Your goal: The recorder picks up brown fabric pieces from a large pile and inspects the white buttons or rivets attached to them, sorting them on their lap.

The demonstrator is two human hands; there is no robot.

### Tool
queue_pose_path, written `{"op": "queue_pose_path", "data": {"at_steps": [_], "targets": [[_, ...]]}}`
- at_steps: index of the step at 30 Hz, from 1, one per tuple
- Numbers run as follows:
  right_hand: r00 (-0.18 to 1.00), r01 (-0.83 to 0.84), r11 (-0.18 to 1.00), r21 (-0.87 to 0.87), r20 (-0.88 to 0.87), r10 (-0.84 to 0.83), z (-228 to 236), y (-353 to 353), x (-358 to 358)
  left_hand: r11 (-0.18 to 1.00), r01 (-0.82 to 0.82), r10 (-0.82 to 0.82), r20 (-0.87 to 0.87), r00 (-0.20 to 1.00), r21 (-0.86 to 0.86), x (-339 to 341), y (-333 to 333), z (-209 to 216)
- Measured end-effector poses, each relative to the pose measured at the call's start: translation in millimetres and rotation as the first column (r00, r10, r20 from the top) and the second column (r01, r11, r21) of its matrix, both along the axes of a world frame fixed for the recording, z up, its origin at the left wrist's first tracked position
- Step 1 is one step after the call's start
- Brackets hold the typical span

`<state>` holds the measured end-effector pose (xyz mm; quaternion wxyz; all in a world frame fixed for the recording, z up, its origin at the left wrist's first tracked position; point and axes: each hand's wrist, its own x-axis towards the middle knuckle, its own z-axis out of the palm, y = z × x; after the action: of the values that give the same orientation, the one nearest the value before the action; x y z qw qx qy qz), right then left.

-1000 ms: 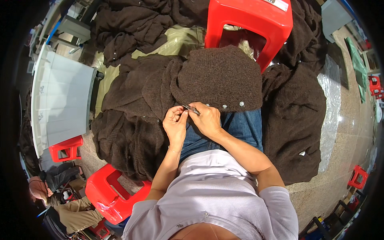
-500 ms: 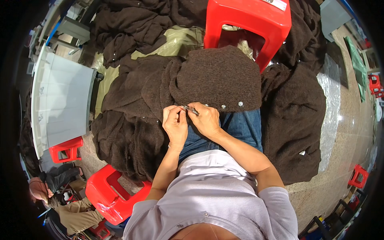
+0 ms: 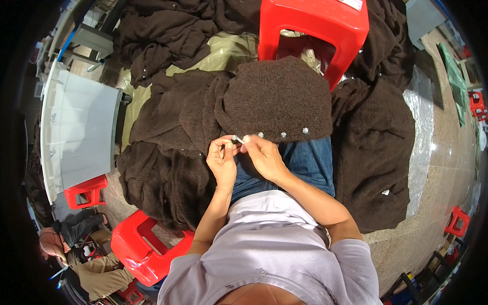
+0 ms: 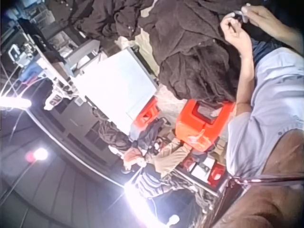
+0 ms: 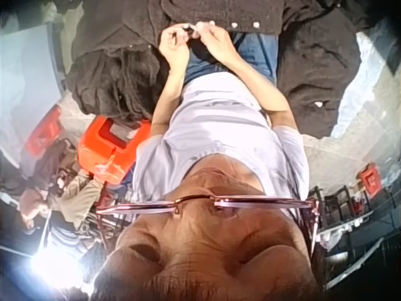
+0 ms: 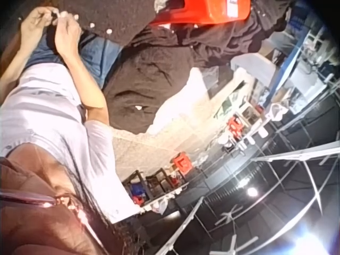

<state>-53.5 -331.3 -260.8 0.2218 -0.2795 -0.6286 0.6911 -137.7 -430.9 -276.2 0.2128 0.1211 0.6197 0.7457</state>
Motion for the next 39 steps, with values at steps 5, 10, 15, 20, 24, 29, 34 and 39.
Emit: {"op": "queue_pose_path", "data": {"at_steps": [5, 10, 15, 20, 24, 29, 34, 39], "targets": [[0.945, -0.15, 0.967, -0.208, 0.257, 0.202, 2.9, -0.9, 2.3, 1.0, 0.007, -0.007, -0.035, 0.999, -0.006, 0.2, -2.4, -5.6], [0.939, -0.114, 0.983, -0.146, 0.309, 0.155, 5.9, -0.2, -3.5, 1.0, 0.017, -0.017, -0.052, 0.999, -0.001, 0.4, -3.1, -5.9], [0.908, -0.113, 0.982, -0.153, 0.385, 0.165, 5.1, 1.9, -6.7, 1.0, 0.015, -0.015, -0.089, 0.996, -0.008, 1.2, -3.2, -3.2], [0.937, -0.057, 0.952, -0.301, 0.313, 0.155, 0.2, 0.5, -9.0, 1.0, 0.021, -0.021, -0.094, 0.995, -0.005, 2.1, -3.0, -6.9], [0.951, -0.032, 0.893, -0.449, 0.26, 0.165, 5.6, 4.7, -7.6, 0.997, 0.05, -0.058, -0.148, 0.987, -0.057, 1.0, -4.2, -5.6], [0.949, -0.055, 0.902, -0.429, 0.257, 0.181, 11.1, 5.4, -2.3, 0.999, 0.026, -0.03, -0.122, 0.992, -0.032, 0.4, -5.6, -6.8], [0.958, -0.168, 0.909, -0.383, 0.154, 0.242, 9.8, 5.2, 38.3, 0.965, -0.203, 0.183, -0.129, 0.975, -0.167, -19.1, -17.5, -10.7], [0.972, 0.228, 0.838, -0.495, 0.162, -0.169, 3.4, 20.8, 68.3, 0.935, -0.26, -0.013, -0.754, 0.657, -0.242, -6.6, -3.5, 18.8]]}}
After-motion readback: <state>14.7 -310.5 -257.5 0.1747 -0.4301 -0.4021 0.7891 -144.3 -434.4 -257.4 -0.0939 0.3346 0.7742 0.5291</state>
